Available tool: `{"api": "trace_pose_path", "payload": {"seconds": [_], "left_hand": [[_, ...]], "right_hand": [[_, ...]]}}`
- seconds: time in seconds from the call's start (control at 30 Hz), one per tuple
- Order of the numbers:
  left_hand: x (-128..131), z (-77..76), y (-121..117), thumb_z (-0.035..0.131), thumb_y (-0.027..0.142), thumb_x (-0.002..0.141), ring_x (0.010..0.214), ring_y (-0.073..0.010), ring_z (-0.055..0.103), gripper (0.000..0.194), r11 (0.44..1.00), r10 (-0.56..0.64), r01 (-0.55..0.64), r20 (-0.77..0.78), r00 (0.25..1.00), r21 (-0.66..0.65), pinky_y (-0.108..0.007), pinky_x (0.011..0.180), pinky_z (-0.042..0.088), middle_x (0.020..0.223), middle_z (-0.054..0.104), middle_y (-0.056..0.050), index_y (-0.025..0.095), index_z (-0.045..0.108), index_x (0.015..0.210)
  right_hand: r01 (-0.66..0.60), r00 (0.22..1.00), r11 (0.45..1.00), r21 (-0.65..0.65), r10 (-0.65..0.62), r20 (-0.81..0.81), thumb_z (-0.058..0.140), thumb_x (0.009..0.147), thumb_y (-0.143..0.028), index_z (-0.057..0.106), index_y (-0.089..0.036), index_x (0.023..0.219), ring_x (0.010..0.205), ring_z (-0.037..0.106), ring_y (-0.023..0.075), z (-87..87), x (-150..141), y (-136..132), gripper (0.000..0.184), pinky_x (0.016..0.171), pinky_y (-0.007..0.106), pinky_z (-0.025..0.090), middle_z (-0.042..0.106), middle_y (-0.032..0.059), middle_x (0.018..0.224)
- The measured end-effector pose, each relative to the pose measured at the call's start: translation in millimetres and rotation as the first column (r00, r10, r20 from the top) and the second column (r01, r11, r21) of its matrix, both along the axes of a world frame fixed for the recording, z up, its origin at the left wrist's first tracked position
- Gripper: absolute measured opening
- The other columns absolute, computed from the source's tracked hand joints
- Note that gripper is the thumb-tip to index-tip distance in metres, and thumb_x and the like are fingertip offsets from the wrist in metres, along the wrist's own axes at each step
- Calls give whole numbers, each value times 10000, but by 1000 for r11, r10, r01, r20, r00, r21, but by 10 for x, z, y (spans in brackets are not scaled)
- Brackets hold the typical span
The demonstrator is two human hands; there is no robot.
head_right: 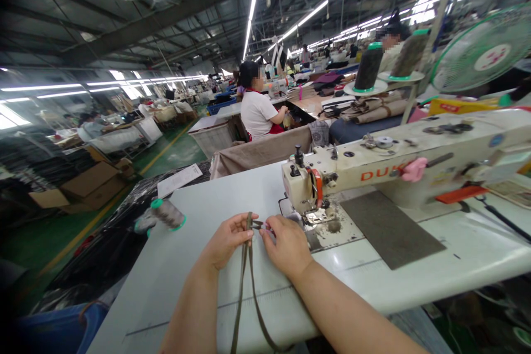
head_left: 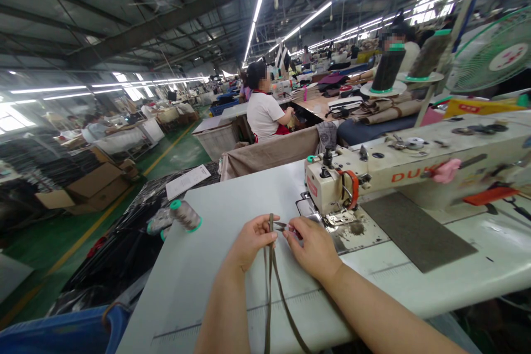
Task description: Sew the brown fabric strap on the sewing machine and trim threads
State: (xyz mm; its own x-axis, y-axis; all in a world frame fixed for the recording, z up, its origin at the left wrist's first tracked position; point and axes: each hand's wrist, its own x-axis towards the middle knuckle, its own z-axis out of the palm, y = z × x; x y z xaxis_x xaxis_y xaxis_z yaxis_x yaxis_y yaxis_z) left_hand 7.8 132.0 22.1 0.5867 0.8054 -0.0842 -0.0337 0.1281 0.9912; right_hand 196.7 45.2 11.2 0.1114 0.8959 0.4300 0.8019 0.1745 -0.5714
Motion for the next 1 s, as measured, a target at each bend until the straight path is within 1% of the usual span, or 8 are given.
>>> {"api": "trace_pose_path", "payload": {"seconds": [0.13,0.33,0.57,0.7,0.9,1.0], "left_hand": [[7,-3,-1,941,400,728,761,-146,571,598,1000,-12,12,-14,1000,15,-277,691,524,872,614,-33,152,764,1243],[-2,-41,8,924,397,753,773,-149,562,591,1000,-3,3,-11,1000,22,-281,702,526,872,597,-30,162,760,1269],[7,-78,18,928,413,743,809,-168,576,614,1000,-10,10,-27,1000,15,-296,725,530,914,625,-51,156,752,1272],[12,-88,16,937,437,739,805,-166,570,629,1000,-14,14,-37,999,14,-298,733,523,915,621,-47,164,751,1274],[7,-103,13,954,466,735,861,-182,583,649,999,-53,52,-27,998,-14,-287,738,512,987,670,-74,185,740,1280],[5,-118,12,954,488,735,864,-185,579,659,999,-52,51,-33,998,-15,-290,737,514,986,669,-72,189,735,1280]], "right_hand": [[6,1000,1000,-11,-6,-8,618,1011,-292,635,-229,932,833,624,204,-4,-7,6,103,757,322,366,696,23,908],[27,999,1000,9,-26,-32,611,1013,-279,649,-230,946,810,628,193,-14,-2,-3,91,743,314,367,706,15,895],[32,999,999,8,-32,8,627,992,-254,644,-231,910,810,625,184,8,-4,-22,87,729,315,354,699,8,879],[47,999,999,6,-47,3,628,989,-249,636,-231,903,817,629,187,7,-16,-23,89,741,314,364,702,12,881],[22,999,999,-34,-23,-40,649,976,-240,629,-235,899,791,634,186,-11,-21,-19,80,724,306,361,705,9,864],[11,998,998,-70,-15,-61,662,978,-253,626,-236,883,767,637,178,-21,-15,-13,103,700,297,351,705,0,840]]}}
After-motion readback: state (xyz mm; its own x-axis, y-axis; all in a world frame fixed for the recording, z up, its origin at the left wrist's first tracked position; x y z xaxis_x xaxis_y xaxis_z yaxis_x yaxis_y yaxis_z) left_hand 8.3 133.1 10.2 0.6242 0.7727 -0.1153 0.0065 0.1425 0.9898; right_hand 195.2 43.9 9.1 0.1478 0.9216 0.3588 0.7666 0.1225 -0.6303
